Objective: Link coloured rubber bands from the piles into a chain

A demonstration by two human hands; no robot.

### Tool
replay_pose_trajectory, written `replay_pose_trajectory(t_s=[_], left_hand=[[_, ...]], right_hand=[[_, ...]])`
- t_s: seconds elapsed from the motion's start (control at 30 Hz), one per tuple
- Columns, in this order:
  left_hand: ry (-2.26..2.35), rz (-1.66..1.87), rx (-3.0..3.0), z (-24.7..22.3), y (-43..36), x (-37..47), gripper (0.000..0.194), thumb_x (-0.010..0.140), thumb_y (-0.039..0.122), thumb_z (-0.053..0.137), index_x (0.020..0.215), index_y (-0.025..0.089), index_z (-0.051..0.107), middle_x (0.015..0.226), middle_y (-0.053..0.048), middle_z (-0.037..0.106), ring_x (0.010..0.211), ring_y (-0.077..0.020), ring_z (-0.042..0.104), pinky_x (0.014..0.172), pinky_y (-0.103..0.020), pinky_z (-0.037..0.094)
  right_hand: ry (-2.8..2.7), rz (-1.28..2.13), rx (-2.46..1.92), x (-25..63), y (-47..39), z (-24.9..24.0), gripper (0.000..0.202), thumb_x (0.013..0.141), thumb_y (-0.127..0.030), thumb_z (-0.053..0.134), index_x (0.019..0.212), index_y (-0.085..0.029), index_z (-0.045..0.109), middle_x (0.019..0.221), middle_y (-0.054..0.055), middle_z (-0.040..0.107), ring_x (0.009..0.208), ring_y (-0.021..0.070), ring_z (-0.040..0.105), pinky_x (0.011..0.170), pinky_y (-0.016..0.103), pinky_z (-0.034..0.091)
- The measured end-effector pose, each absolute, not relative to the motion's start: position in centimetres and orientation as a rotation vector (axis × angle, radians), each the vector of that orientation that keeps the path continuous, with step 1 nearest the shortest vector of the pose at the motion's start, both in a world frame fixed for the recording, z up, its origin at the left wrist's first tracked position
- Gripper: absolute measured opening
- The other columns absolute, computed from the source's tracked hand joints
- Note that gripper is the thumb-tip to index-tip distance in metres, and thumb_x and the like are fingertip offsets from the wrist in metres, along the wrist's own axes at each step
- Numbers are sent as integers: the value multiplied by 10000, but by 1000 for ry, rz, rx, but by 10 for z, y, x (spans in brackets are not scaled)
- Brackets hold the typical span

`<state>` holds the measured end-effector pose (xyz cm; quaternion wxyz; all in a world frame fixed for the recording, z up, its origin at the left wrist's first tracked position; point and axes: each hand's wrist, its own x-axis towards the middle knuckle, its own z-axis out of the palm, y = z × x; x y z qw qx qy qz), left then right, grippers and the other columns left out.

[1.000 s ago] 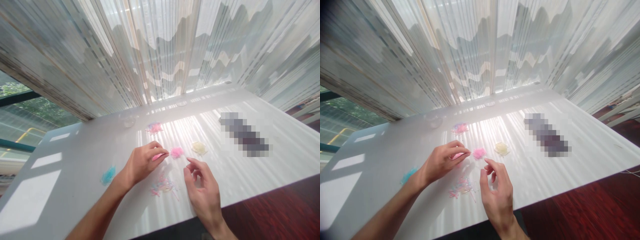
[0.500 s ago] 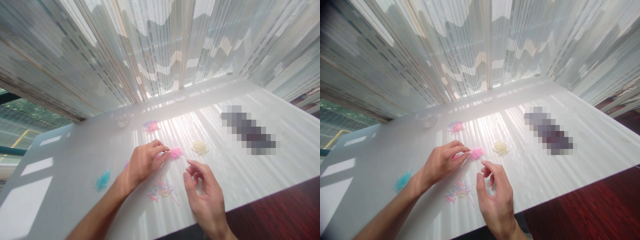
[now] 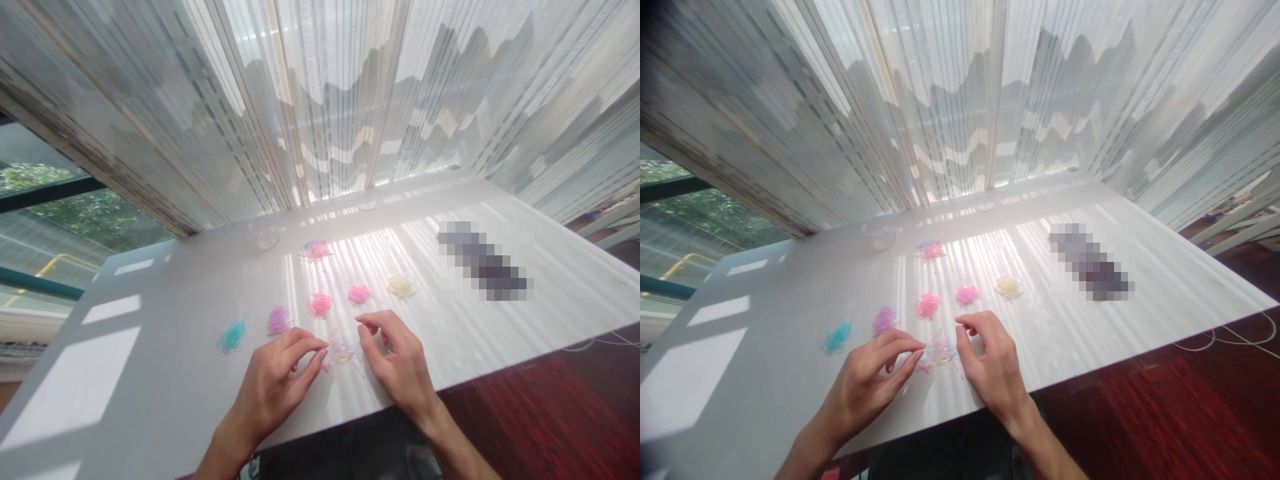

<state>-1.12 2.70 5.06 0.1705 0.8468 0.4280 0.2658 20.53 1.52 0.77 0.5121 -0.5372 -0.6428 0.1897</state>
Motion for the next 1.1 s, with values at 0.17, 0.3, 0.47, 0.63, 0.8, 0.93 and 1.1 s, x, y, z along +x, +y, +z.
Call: replay_pose_trajectory(t_s=[0.17, 0.3, 0.47, 0.63, 0.8, 0.93, 1.1], left_hand=[[1311, 821, 2367, 32, 7, -12, 188, 980, 213, 572, 1110, 232, 707, 994, -66, 730, 904, -212, 694, 786, -319, 590], [1349, 834, 2416, 24, 4, -13, 209, 955, 199, 575, 1118, 228, 702, 1001, -75, 721, 918, -230, 685, 830, -360, 588], [1428, 829, 2366, 22, 4, -17, 209, 966, 214, 572, 1138, 233, 689, 1013, -69, 715, 922, -228, 699, 809, -340, 590], [1469, 705, 2383, 25, 15, -12, 268, 991, 208, 547, 1220, 257, 677, 1065, -50, 705, 873, -203, 714, 759, -297, 585], [1441, 626, 2491, 22, 27, -8, 228, 1002, 197, 539, 1146, 241, 710, 1078, -56, 709, 882, -208, 718, 778, -308, 577], [1433, 612, 2494, 23, 27, -9, 162, 986, 189, 575, 1037, 240, 720, 1042, -41, 716, 847, -191, 715, 766, -288, 563], [1419, 620, 2471, 26, 25, -11, 149, 978, 189, 574, 1011, 236, 712, 1028, -38, 720, 821, -186, 705, 752, -285, 553]], right_hand=[[-1857, 517, -1089, 204, 16, 7, 174, 944, -125, 583, 1032, -225, 695, 929, 61, 675, 887, 222, 653, 789, 359, 576], [-2019, 481, -1003, 203, 16, 6, 170, 906, -114, 603, 1000, -215, 702, 909, 69, 652, 858, 232, 620, 763, 377, 570], [-2002, 430, -1032, 201, 17, 1, 188, 887, -91, 605, 988, -222, 694, 891, 58, 636, 848, 228, 611, 754, 369, 564], [-2011, 393, -1035, 200, 18, -4, 153, 898, -154, 659, 1028, -221, 705, 905, 60, 641, 851, 232, 627, 751, 369, 573], [-2048, 369, -1020, 201, 20, -7, 149, 895, -163, 691, 1032, -212, 724, 901, 60, 642, 841, 227, 633, 742, 359, 571], [-2068, 349, -1037, 200, 21, -7, 132, 903, -156, 687, 1016, -207, 732, 889, 57, 649, 835, 224, 639, 744, 358, 573], [-2066, 358, -1039, 200, 21, -7, 123, 913, -154, 678, 1010, -209, 731, 887, 55, 655, 831, 220, 638, 745, 349, 568]])
